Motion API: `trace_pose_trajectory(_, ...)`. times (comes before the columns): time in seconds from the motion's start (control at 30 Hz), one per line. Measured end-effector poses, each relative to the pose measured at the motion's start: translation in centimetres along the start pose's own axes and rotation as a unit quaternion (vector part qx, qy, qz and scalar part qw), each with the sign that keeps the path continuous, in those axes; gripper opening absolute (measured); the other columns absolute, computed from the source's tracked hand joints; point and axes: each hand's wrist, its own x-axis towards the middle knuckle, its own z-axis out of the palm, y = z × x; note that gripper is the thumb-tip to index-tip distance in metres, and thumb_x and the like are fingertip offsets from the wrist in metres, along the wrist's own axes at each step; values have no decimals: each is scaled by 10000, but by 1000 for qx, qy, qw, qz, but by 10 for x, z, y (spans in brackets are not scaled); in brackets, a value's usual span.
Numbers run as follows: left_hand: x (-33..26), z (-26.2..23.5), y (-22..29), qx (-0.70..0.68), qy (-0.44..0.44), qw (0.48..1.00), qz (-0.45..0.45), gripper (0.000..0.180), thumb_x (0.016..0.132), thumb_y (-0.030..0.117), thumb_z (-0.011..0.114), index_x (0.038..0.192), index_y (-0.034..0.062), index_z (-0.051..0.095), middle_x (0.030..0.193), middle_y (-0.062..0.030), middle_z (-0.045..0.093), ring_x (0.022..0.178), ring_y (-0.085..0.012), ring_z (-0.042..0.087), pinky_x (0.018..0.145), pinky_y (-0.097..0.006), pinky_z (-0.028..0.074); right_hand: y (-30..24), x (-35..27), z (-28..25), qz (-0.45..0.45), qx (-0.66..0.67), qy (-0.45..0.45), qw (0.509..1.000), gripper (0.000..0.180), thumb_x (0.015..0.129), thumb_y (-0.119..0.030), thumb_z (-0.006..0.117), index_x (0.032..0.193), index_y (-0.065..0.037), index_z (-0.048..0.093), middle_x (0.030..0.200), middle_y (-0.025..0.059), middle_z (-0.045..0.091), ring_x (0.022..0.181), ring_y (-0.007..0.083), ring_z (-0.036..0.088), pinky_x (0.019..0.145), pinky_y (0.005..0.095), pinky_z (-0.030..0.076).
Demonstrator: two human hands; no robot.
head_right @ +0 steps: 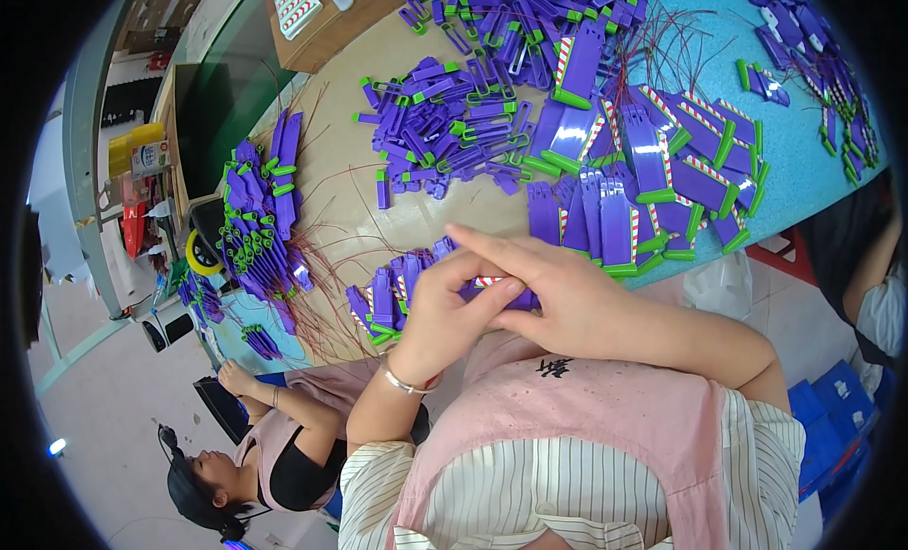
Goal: The person applies stickers onto plastic toy parts by hand, then fits the plastic pieces together.
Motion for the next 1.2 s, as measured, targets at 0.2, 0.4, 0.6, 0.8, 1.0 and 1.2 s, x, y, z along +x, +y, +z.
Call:
trace_pose_trajectory(0.2, 8, -18, -3, -443, 120, 888, 21, 303, 947, 173, 461, 707, 8, 545, 772, -61, 528, 669, -165, 460, 642, -284, 386, 16, -15, -7, 45, 40, 35, 998, 444, 857, -19, 567, 1291, -29, 477, 1004, 219, 615, 943, 377, 604, 816, 412, 474)
trace_pose_trajectory(0.4, 49, -8, -11, 159, 155, 975, 17, 90, 773, 98, 693, 775, 27, 638, 800, -117, 576, 756, -263, 541, 698, -347, 433, 13, -31, -13, 8, 24, 12, 1000, 340, 871, -120, 585, 1173, 36, 554, 903, 181, 586, 875, 321, 569, 776, 377, 457)
trace_pose_trajectory(0.6, 69, 11, -17, 394, 182, 894, 113, 212, 676, 107, 754, 840, 52, 631, 828, -97, 532, 795, -291, 508, 696, -385, 423, 11, -34, -25, 37, 22, -59, 997, 224, 797, -104, 665, 972, 1, 573, 788, 124, 537, 767, 279, 541, 707, 370, 441)
trace_pose_trajectory(0.8, 56, 5, -6, 166, 155, 969, 99, 124, 751, 41, 686, 853, 27, 615, 862, -113, 564, 821, -266, 545, 732, -329, 434, 4, -34, -22, 126, 74, -29, 989, 147, 815, -66, 645, 901, 7, 550, 751, 101, 580, 674, 233, 577, 629, 340, 459)
trace_pose_trajectory(1.0, 17, 9, 24, 19, 80, 995, 60, 135, 761, 59, 704, 846, 19, 607, 937, -116, 562, 895, -235, 564, 778, -309, 445, 7, -25, -17, 163, 233, 60, 957, 55, 863, -10, 539, 890, 15, 580, 751, 86, 637, 633, 151, 600, 594, 289, 493)
trace_pose_trajectory(1.2, 13, 12, 35, 120, 104, 983, 89, 136, 763, 69, 707, 826, 16, 599, 969, -130, 574, 898, -241, 567, 785, -315, 446, -3, -24, -22, 65, 21, 60, 996, 101, 896, -86, 556, 871, 5, 593, 696, 54, 610, 610, 107, 576, 548, 264, 464)
